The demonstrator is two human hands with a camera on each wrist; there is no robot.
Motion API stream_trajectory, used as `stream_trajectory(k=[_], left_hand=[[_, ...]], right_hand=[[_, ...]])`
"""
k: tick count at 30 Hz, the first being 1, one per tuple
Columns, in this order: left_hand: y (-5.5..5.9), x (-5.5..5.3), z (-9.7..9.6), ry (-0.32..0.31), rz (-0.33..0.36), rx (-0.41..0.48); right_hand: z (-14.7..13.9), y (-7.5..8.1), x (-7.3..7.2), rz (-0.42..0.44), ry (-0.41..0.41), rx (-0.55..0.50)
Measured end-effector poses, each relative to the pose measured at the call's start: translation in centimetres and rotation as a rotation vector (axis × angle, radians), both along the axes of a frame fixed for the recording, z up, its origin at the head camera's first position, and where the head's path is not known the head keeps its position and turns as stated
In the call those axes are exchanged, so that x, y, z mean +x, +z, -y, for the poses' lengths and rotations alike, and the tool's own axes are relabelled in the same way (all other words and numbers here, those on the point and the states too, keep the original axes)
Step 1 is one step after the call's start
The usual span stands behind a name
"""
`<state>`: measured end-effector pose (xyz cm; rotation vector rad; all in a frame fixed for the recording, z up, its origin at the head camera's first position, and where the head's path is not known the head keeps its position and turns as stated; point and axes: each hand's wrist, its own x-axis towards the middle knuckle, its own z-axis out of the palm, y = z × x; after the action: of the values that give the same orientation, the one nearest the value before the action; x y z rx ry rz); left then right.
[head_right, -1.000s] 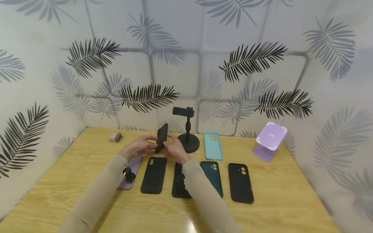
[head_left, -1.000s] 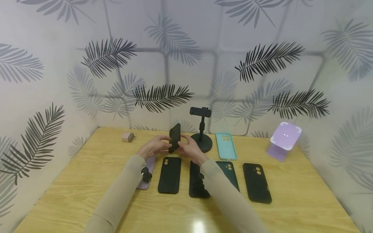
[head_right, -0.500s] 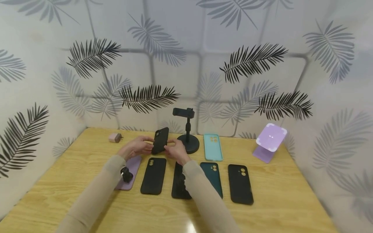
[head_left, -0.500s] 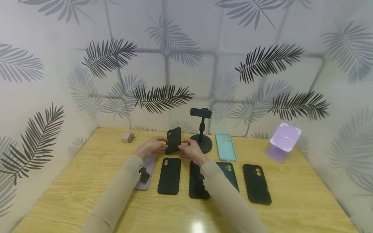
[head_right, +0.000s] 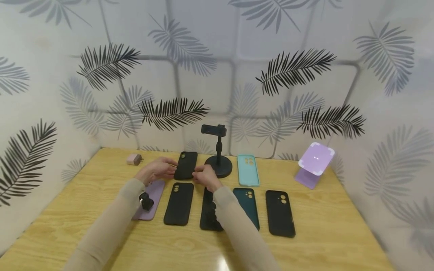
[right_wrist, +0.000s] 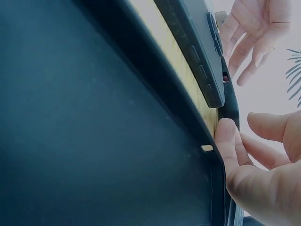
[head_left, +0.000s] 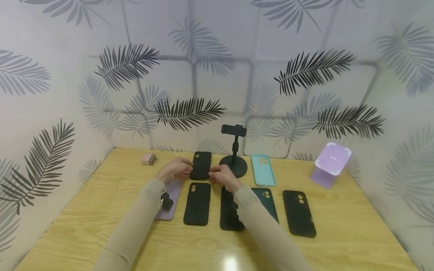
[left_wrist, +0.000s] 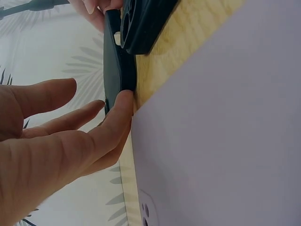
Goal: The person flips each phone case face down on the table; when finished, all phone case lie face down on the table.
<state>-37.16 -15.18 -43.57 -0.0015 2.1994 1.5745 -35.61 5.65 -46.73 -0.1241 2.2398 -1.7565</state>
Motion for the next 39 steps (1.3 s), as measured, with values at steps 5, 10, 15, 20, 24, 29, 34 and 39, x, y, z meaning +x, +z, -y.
stream_trajectory(k=[5, 10, 15, 20, 24, 29, 34, 39], left_hand=[[0.1, 0.0, 0.0, 0.001, -0.005, 0.002], [-0.2, -0.1, 0.2, -0.004, -0.006, -0.007], [-0.1, 0.1, 0.1, -0.029, -0.067, -0.024], [0.7, 0.8, -1.1, -0.002, -0.148, -0.023], [0.5, 2.0, -2.6, 0.022, -0.191, -0.016], [0.3, 4.2, -5.0, -0.049, -0.218, 0.011], [0.1, 5.6, -6.5, -0.101, -0.186, 0.050], [0.1, 6.6, -7.4, -0.179, -0.145, 0.083]], right_hand=[[-0.2, 0.2, -0.1, 0.014, -0.011, 0.022], [-0.7, 0.5, 0.0, 0.038, 0.028, 0.012], [-1.6, 1.1, 0.3, 0.028, 0.079, 0.018], [-2.8, 2.2, 0.7, 0.012, 0.124, -0.025], [-3.6, 2.7, 1.5, 0.027, 0.169, -0.009], [-4.9, 3.0, 2.8, -0.017, 0.226, 0.045], [-6.3, 3.6, 4.1, -0.062, 0.215, 0.058], [-8.3, 3.7, 5.1, -0.057, 0.217, 0.067]])
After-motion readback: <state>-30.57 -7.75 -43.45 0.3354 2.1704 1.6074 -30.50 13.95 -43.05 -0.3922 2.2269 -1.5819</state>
